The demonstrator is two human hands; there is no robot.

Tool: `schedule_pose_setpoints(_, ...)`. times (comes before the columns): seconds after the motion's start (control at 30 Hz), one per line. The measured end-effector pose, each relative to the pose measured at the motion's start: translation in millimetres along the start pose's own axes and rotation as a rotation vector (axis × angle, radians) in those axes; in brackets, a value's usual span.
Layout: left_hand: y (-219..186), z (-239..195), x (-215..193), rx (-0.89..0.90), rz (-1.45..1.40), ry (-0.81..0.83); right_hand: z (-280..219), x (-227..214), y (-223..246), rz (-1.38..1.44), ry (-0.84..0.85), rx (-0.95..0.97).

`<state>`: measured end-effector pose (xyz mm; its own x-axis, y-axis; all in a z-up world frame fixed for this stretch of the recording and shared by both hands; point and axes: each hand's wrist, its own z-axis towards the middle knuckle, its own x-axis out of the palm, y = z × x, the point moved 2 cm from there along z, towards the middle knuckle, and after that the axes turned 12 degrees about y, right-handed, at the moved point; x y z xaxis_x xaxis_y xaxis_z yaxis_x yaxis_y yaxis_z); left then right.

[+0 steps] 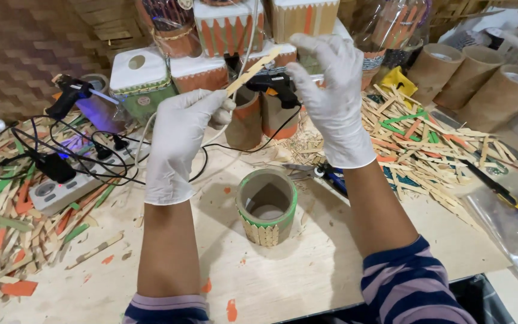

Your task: Decorating a cardboard tube by gluing small wooden sticks around its exterior using a hot glue gun and trimming them with scissors.

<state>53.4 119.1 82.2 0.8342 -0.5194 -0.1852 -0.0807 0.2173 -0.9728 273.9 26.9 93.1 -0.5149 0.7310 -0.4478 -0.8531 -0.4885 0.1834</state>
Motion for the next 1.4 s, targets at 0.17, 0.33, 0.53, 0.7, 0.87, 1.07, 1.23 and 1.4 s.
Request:
schedule_pose_setpoints(0.17, -2, -2, 1, -0.016, -0.008, -0.009, -19, 42, -20, 0.614, 0.164, 0.386)
schedule_pose_setpoints(0.33, -7, -6, 3, -0.023, -0.008, -0.009, -17, 50, 18, 1.069, 0.390, 0.457)
schedule_pose_setpoints(0.53, -12, -10, -2, -0.032, -0.015, -0.053, -24, 25, -35, 0.540, 0.382, 0.567)
schedule_pose_setpoints(0.7, -18, -14, 3, -0.005, 0.075, -0.061, -45, 10, -97, -0.047, 0.291, 0.979)
schedule_pose_setpoints(0.87, -18, -20, 7, -0.006, 0.138, -0.048, -45, 47, -96, -0.010, 0.543, 1.093)
schedule_pose_setpoints(1.07, -22, -24, 6, -0.029, 0.251, -0.020, -40, 79, -56, 0.543, 0.391, 1.329)
schedule_pose_setpoints(1.23, -18, -21, 7, -0.011, 0.198, -0.034, -61, 92, -99, 0.859, 0.226, 1.276)
schedule_pose_setpoints(1.4, -11, -14, 0, 0.009, 0.229, -0.114, -56, 82, -92, 0.979, 0.146, 1.278)
